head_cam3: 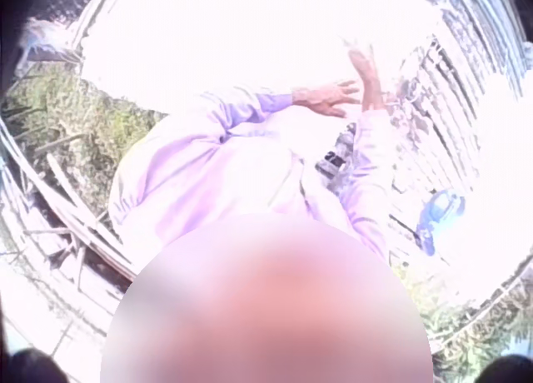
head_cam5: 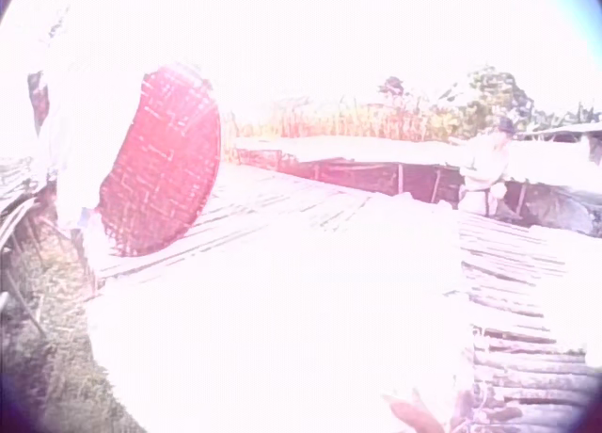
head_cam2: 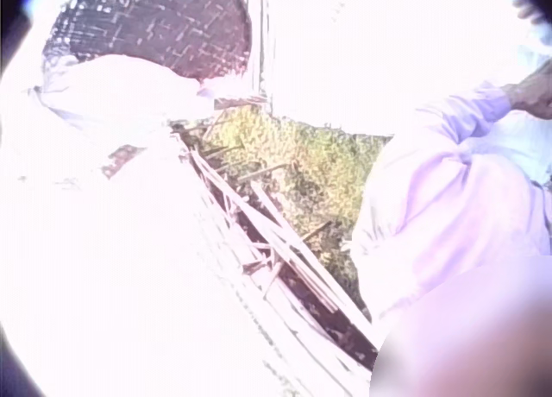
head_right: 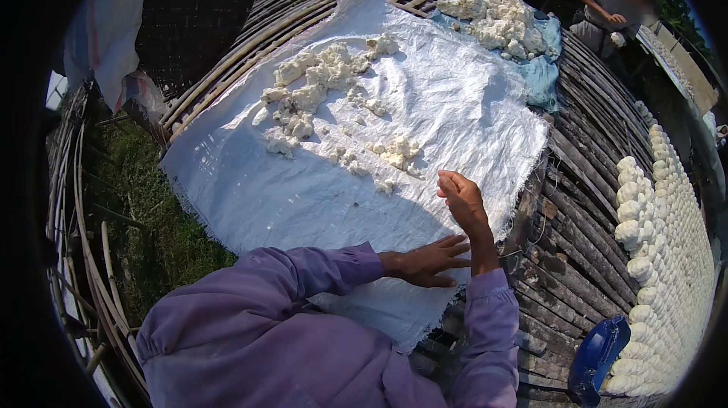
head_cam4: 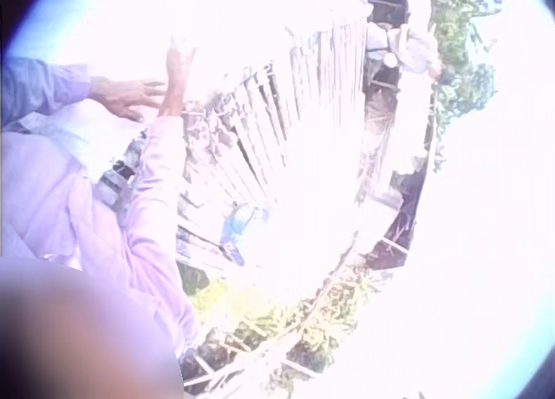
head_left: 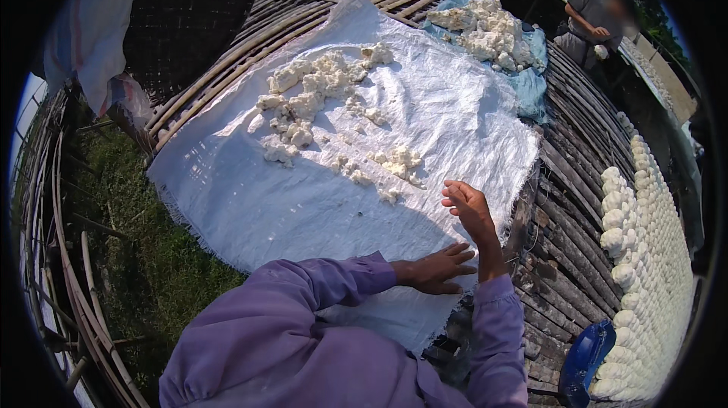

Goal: The person repeatedly scoops portions of white dough from a cloth, rolls them into uniform balls between both hands, and places them in neat rows on a bamboo rack. The person also adjusts the cloth and a blue scoop during the process.

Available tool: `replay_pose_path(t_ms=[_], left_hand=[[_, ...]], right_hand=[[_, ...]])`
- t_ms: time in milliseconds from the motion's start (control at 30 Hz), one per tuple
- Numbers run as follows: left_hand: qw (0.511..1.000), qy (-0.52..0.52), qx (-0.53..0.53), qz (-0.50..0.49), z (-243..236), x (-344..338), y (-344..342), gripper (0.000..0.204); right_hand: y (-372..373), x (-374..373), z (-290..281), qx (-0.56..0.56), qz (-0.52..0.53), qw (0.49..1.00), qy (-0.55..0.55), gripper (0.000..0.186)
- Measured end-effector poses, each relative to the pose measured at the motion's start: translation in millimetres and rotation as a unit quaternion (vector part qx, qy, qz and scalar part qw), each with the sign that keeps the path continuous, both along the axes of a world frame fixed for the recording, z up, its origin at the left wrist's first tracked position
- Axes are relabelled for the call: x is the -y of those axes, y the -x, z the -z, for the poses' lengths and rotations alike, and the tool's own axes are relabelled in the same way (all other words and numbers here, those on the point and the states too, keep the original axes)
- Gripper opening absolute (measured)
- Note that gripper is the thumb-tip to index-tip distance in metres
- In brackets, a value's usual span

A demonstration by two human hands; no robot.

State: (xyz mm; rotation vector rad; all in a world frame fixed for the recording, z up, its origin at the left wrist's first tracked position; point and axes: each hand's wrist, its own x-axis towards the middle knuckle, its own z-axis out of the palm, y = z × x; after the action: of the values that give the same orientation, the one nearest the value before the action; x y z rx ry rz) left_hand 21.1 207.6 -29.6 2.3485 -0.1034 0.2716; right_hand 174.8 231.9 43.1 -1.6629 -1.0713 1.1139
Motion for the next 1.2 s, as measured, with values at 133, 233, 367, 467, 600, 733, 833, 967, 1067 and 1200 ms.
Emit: replay_pose_path(t_ms=[133,233,367,467,600,733,833,967,1067,1200], left_hand=[[0.995,0.027,-0.025,-0.094,-15.1,-41.0,114.3,0.056],[0.973,0.003,0.015,-0.232,-22.9,-79.3,198.8,0.057],[0.913,-0.087,-0.054,-0.394,-24.7,-122.6,303.4,0.056],[0.876,-0.112,-0.095,-0.46,-19.3,-141.5,354.5,0.055],[0.866,-0.101,-0.131,-0.471,-10.1,-147.9,377.1,0.055],[0.883,-0.098,-0.101,-0.449,-5.2,-149.2,376.1,0.056],[0.889,-0.089,-0.104,-0.438,-6.1,-150.0,377.5,0.054],[0.895,-0.062,-0.076,-0.435,-10.4,-151.4,381.2,0.053],[0.898,-0.046,-0.063,-0.433,-11.6,-152.7,382.6,0.053],[0.901,-0.037,-0.053,-0.429,-10.0,-154.6,383.4,0.051]], right_hand=[[78.9,-83.8,11.5,0.085,-0.121,0.988,-0.045,0.062],[148.0,-159.9,18.4,0.124,-0.174,0.971,-0.105,0.072],[224.9,-265.8,33.3,0.199,-0.175,0.958,-0.106,0.085],[260.2,-328.4,50.1,0.267,-0.15,0.943,-0.13,0.076],[279.8,-378.8,79.4,0.387,-0.18,0.894,-0.135,0.068],[290.7,-399.8,107.8,0.506,-0.145,0.844,-0.102,0.047],[283.1,-404.5,104.5,0.477,-0.126,0.846,-0.203,0.037],[238.5,-409.8,57.7,-0.056,-0.056,0.996,-0.051,0.039],[212.3,-425.0,26.5,-0.026,0.002,0.997,-0.072,0.042],[214.3,-463.9,24.7,0.208,-0.043,0.973,-0.087,0.062]])
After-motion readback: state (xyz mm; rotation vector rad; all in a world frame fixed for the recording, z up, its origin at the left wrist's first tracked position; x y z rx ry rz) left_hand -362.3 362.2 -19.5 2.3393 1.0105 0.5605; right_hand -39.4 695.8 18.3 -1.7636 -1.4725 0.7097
